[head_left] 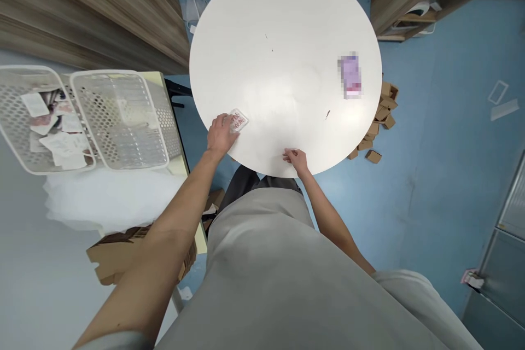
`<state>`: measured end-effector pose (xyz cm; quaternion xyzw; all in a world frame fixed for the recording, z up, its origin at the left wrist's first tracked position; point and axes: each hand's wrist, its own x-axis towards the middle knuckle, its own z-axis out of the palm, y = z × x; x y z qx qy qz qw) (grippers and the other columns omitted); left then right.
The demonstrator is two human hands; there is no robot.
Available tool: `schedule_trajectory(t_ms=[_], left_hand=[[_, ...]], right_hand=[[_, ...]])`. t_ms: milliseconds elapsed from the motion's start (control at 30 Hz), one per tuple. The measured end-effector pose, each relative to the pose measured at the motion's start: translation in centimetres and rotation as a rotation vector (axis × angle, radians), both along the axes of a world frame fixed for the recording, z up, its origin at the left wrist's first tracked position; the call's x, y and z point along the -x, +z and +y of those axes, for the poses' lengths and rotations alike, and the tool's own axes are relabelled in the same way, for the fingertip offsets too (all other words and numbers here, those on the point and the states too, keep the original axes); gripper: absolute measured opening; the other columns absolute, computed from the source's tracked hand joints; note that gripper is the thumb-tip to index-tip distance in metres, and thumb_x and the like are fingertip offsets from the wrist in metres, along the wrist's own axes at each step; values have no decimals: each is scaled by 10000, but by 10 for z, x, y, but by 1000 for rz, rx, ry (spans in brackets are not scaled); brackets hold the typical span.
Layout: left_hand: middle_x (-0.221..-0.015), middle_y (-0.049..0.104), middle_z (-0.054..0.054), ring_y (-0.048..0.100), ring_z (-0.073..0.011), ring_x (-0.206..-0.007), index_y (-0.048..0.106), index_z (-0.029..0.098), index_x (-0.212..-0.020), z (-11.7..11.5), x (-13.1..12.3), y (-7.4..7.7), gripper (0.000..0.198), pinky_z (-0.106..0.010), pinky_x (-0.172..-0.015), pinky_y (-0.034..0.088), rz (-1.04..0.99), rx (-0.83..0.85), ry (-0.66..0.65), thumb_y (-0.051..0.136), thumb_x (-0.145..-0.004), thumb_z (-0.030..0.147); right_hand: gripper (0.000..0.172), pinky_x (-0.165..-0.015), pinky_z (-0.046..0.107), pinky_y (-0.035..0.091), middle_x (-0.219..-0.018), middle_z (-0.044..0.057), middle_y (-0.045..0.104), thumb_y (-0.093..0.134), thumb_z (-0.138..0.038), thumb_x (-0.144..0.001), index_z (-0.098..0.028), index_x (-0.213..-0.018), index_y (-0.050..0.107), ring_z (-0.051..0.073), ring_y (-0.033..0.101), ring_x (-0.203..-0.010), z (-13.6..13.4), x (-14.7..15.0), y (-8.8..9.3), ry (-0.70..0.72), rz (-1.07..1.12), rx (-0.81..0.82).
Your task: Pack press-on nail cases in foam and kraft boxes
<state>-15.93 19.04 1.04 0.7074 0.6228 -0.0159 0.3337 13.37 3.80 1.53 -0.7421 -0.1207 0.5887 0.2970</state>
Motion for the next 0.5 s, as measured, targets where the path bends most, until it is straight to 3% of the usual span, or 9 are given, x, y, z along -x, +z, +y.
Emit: schedule_trajectory(t_ms=[167,367,500], left_hand=[[-1632,533,-209,485,-436,-1515,547,185,-1576,1,-8,-6,738,-602,-1303,437,-43,-55,71,781,-890,325],[-1655,525,-232,457,-441,-1568,445,154,-1667,-19,-18,-1,840,-613,-1355,375,-136,-140,201,764,-913,343],[-1693,521,-212,441,-420,-1602,403,165,-1708,-48,-31,10,846,-598,-1366,365,-225,-123,22,728,-946,341]], right_hand=[[409,-729,268,595,-970,97,848,823,-574,-947,-200,-845,692,168,786,-775,-2,-14,-3,-87,-117,-10],[263,-772,267,598,-935,50,822,767,-442,-996,-195,-926,711,136,768,-736,-3,-28,-6,-144,-142,-38],[269,-793,281,607,-952,54,823,756,-449,-998,-197,-920,707,138,769,-744,1,-20,-8,-133,-138,-46]])
